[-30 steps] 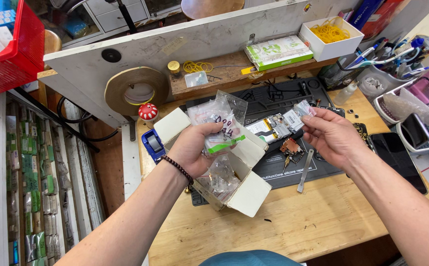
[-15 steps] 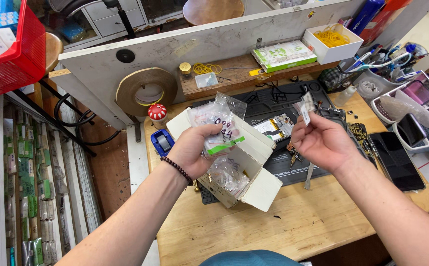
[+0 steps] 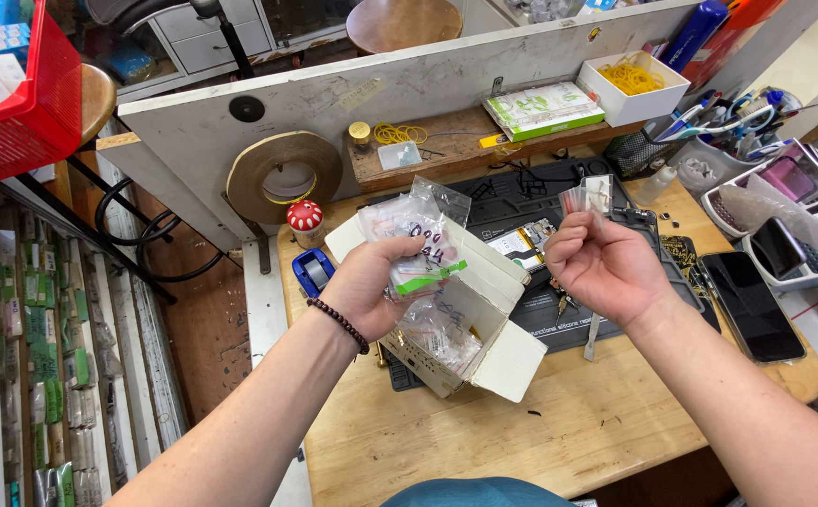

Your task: The person takes small clear plastic bags of parts out of a cardboard box on the workbench and places them in a pile on the bench, handling the bags one at a time and occasionally setting bags back into the box.

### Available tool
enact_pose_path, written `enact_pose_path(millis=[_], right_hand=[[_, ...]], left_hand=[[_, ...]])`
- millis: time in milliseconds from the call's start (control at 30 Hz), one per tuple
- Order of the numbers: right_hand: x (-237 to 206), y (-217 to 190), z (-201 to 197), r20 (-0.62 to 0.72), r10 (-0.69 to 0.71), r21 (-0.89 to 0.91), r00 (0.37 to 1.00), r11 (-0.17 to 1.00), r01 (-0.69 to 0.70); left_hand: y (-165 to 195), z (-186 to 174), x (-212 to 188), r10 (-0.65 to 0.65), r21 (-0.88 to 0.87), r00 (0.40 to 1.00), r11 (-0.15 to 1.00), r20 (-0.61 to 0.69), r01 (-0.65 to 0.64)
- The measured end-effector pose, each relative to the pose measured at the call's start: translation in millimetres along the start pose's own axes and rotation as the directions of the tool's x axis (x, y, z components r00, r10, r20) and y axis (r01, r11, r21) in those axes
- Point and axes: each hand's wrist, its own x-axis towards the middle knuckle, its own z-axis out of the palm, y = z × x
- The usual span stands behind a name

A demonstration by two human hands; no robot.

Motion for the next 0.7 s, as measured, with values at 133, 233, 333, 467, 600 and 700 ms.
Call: enact_pose_path(millis=[133, 233, 333, 467, 600, 700], right_hand=[[-1.4, 0.3, 0.4, -0.012, 0.004, -0.003, 1.000, 1.000, -0.004], [0.0, -0.9, 1.0, 0.004, 0.014, 0.009, 1.000, 1.000, -0.014], [0.5, -0.8, 1.6, 0.012, 0.014, 0.003, 1.000, 1.000, -0.014], [0.6, 1.2, 7.1, 0.009, -0.006, -0.064, 1.000, 0.998, 0.007], [-2.2, 7.3, 19.9, 0.055, -0.020, -0.199, 0.998, 0.980, 0.031], [-3.6, 13.4, 33.8, -0.072, -0.207, -0.525, 0.976, 0.840, 0.139]], left_hand=[[-1.1, -0.8, 0.3, -0.001, -0.019, 1.000, 1.000, 0.017, 0.001], [-0.2, -1.0, 2.4, 0.001, -0.032, 1.000, 0.999, 0.025, 0.000], [0.3, -0.8, 3.0, 0.008, -0.014, 1.000, 1.000, 0.019, -0.008], [1.6, 1.7, 4.0, 0.004, -0.007, 1.000, 1.000, 0.003, -0.004], [2.4, 4.3, 3.1, 0.010, -0.008, 1.000, 1.000, -0.005, -0.010], [2.9, 5.5, 2.2, 0.008, 0.005, 0.999, 1.000, -0.037, -0.008]])
